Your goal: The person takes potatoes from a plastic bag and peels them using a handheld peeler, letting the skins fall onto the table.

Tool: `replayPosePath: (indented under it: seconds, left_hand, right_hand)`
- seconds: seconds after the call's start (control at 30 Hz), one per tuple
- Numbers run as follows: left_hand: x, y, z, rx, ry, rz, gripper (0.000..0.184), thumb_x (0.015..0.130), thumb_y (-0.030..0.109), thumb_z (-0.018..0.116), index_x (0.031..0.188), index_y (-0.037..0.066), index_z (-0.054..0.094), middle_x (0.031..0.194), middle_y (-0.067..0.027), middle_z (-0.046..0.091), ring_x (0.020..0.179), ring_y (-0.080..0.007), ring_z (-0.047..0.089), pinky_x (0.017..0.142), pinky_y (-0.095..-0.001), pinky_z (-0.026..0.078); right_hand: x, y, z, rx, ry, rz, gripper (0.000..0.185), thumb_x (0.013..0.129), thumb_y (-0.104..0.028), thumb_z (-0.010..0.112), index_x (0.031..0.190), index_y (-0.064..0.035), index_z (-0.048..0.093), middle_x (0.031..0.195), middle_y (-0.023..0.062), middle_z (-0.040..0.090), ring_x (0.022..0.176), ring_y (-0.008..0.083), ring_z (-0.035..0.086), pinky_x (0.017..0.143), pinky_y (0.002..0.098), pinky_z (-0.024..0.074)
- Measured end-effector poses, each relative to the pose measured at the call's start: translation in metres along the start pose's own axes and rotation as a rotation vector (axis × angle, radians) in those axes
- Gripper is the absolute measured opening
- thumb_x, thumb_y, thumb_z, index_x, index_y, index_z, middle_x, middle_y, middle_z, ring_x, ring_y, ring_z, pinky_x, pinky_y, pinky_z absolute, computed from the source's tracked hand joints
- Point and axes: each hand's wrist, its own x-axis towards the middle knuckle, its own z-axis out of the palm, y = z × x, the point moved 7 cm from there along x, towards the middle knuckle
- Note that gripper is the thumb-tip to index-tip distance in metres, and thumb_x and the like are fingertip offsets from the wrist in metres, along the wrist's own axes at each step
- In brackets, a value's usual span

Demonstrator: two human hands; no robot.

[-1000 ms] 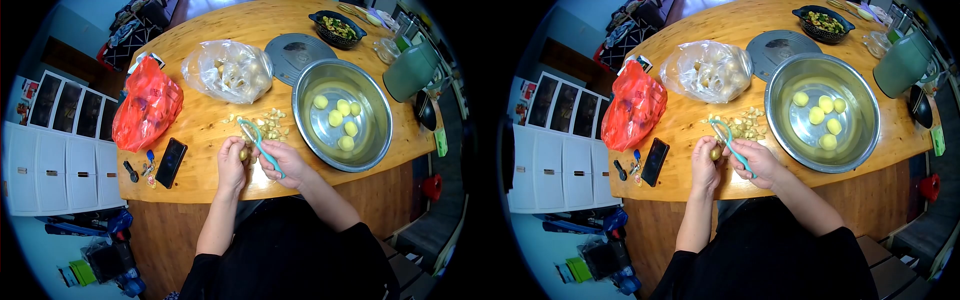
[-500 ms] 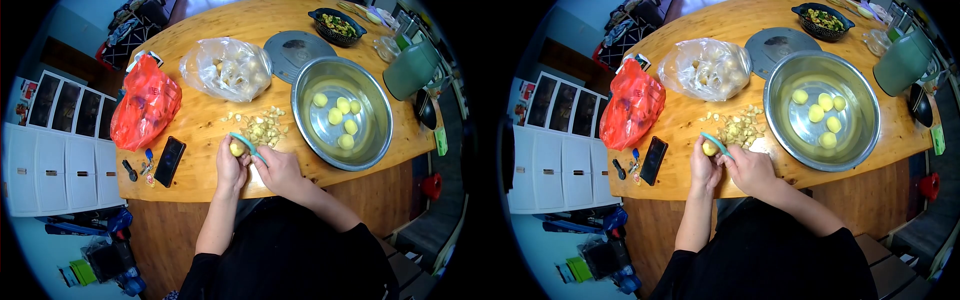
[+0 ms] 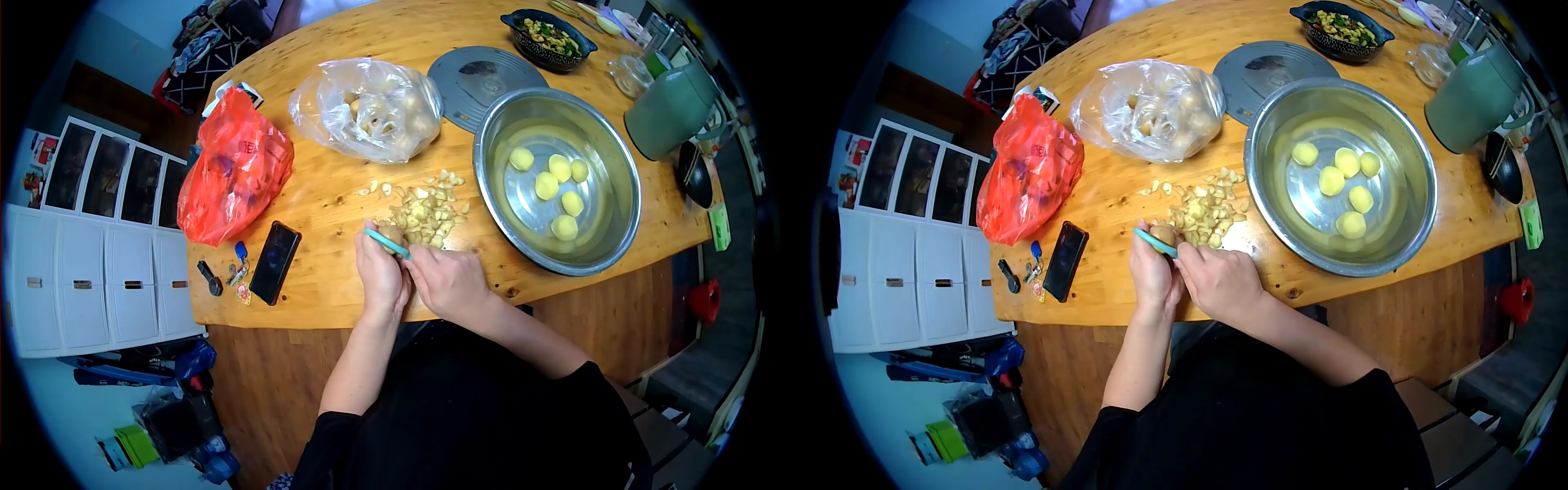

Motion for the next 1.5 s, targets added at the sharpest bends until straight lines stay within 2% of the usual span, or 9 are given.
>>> replayPosePath:
  seconds: [0.3,0.47,0.6,0.9,1.1,1.2,1.3,1.43,1.5]
  left_hand:
    - [0.0,0.011,0.004,-0.095,-0.115,0.012,0.024,0.111,0.03,0.038,0.104,0.01,0.048,0.091,-0.01,0.06,0.066,-0.018,0.052,0.054,-0.0288,0.043]
    - [0.005,0.013,0.007,-0.287,-0.115,-0.139,0.028,0.111,0.034,0.039,0.11,0.009,0.052,0.095,-0.0112,0.063,0.073,-0.0218,0.056,0.062,-0.0301,0.048]
    - [0.006,0.009,0.008,-0.272,-0.079,-0.167,0.034,0.113,0.038,0.035,0.106,0.01,0.052,0.09,-0.007,0.059,0.075,-0.0181,0.058,0.062,-0.0294,0.049]
    - [0.003,0.008,0.01,-0.112,0.033,-0.068,0.04,0.112,0.044,0.037,0.097,0.009,0.051,0.08,-0.0043,0.052,0.07,-0.0171,0.051,0.063,-0.0314,0.047]
    - [-0.002,0.019,0.013,-0.021,0.067,-0.027,0.025,0.113,0.032,0.039,0.103,0.009,0.048,0.079,-0.0054,0.053,0.062,-0.0159,0.05,0.056,-0.0278,0.043]
    - [0.003,0.017,0.01,-0.116,-0.164,-0.005,0.025,0.111,0.033,0.042,0.106,0.01,0.051,0.093,-0.0087,0.06,0.071,-0.0185,0.054,0.059,-0.0283,0.044]
    - [0.004,0.019,0.007,-0.178,-0.1,-0.096,0.026,0.111,0.034,0.041,0.11,0.01,0.052,0.097,-0.0107,0.063,0.072,-0.019,0.054,0.059,-0.0277,0.044]
    - [0.005,0.017,0.01,-0.279,-0.155,-0.149,0.031,0.112,0.036,0.038,0.113,0.009,0.053,0.099,-0.0113,0.064,0.073,-0.0187,0.054,0.058,-0.027,0.043]
    - [0.008,0.016,0.007,-0.222,-0.195,-0.112,0.032,0.112,0.037,0.038,0.113,0.009,0.053,0.099,-0.0112,0.064,0.073,-0.0184,0.055,0.058,-0.0267,0.043]
  right_hand:
    - [0.003,0.054,0.009,0.079,-0.12,0.325,0.022,0.1,-0.025,0.058,0.091,-0.0053,0.056,0.071,0.0218,0.066,0.068,0.0401,0.067,0.059,0.0522,0.0502]
    - [-0.006,0.067,0.044,1.055,-0.288,0.676,0.021,0.101,-0.025,0.059,0.094,-0.0057,0.057,0.072,0.0235,0.064,0.072,0.0414,0.067,0.061,0.0516,0.049]
    - [0.007,0.019,0.002,0.228,-0.036,0.202,0.02,0.101,-0.025,0.059,0.094,-0.0066,0.056,0.068,0.0169,0.064,0.064,0.0384,0.067,0.055,0.0495,0.0506]
    - [0.005,0.007,0.004,0.06,-0.043,0.052,0.016,0.099,-0.022,0.06,0.092,-0.009,0.055,0.071,0.0133,0.066,0.061,0.0351,0.067,0.052,0.0472,0.0524]
    - [0.007,0.014,0.003,0.047,-0.032,0.068,0.017,0.099,-0.022,0.061,0.092,-0.0078,0.056,0.069,0.0129,0.065,0.061,0.0344,0.067,0.053,0.0459,0.0521]
    - [0.01,0.05,0.012,-0.056,-0.15,0.274,0.02,0.099,-0.023,0.063,0.093,-0.0041,0.057,0.066,0.0145,0.062,0.056,0.0316,0.064,0.053,0.0435,0.0512]
    - [0.007,0.07,0.014,0.443,-0.079,0.391,0.025,0.102,-0.025,0.06,0.098,-0.0001,0.058,0.065,0.0109,0.06,0.047,0.0252,0.056,0.051,0.039,0.0489]
    - [-0.01,0.065,0.043,1.568,-0.47,0.899,0.027,0.107,-0.024,0.054,0.098,0.0015,0.06,0.07,0.0002,0.06,0.053,0.0144,0.05,0.052,0.031,0.0419]
    - [-0.006,0.069,0.037,1.309,-0.328,0.738,0.026,0.105,-0.025,0.057,0.096,-0.0005,0.058,0.068,0.0072,0.06,0.053,0.0175,0.054,0.051,0.0353,0.0445]
